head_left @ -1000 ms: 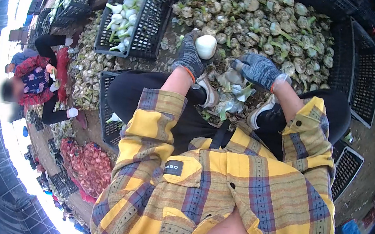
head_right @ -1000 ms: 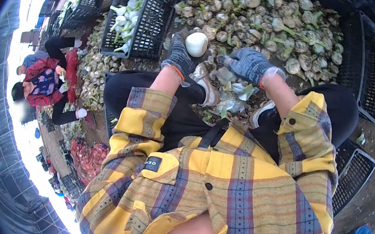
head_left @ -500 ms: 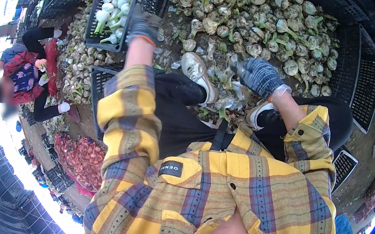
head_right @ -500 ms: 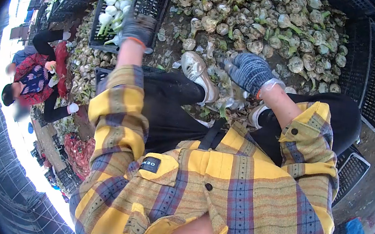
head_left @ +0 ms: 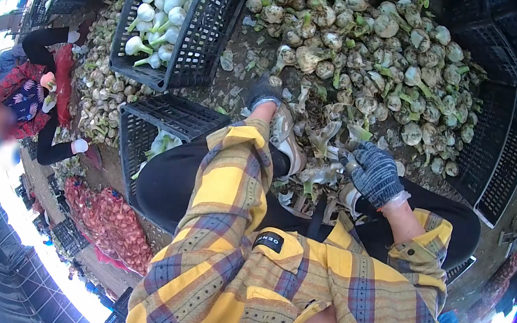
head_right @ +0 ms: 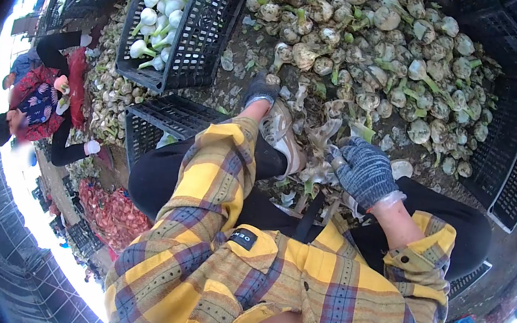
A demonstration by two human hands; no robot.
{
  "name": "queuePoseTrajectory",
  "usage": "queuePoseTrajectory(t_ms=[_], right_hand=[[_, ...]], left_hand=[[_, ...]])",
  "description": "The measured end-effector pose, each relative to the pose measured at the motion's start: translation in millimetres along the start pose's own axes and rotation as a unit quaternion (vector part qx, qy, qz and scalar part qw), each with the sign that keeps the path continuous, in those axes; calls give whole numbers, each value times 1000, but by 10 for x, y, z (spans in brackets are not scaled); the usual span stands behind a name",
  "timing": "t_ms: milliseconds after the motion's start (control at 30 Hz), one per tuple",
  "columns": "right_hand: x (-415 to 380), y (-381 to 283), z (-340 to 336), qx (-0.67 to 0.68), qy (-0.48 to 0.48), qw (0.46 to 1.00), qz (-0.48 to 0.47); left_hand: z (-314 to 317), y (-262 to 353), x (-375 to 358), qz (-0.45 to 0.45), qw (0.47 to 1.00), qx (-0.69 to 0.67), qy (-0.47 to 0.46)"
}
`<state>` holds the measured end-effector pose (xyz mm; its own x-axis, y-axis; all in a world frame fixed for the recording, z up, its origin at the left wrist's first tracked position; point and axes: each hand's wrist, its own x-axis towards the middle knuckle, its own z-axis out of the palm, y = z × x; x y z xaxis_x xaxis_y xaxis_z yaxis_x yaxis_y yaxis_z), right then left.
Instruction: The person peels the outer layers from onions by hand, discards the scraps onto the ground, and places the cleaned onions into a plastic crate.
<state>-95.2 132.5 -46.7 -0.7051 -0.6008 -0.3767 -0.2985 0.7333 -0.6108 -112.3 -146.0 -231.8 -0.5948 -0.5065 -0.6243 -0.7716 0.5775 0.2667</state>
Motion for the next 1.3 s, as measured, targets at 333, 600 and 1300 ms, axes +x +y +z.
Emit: queuePoseTrajectory(t_ms=[333, 600, 1300], right_hand=[[157, 139, 59, 165, 76, 983, 30], [198, 66, -356, 634, 48, 725, 266], [-129, 53, -455, 402, 75, 913, 2]], left_hand=[[-129, 302, -95, 173, 935, -300, 71], [-937, 1107, -1557, 437, 809, -321, -228], [-513, 1119, -2352, 489, 817, -298, 70]])
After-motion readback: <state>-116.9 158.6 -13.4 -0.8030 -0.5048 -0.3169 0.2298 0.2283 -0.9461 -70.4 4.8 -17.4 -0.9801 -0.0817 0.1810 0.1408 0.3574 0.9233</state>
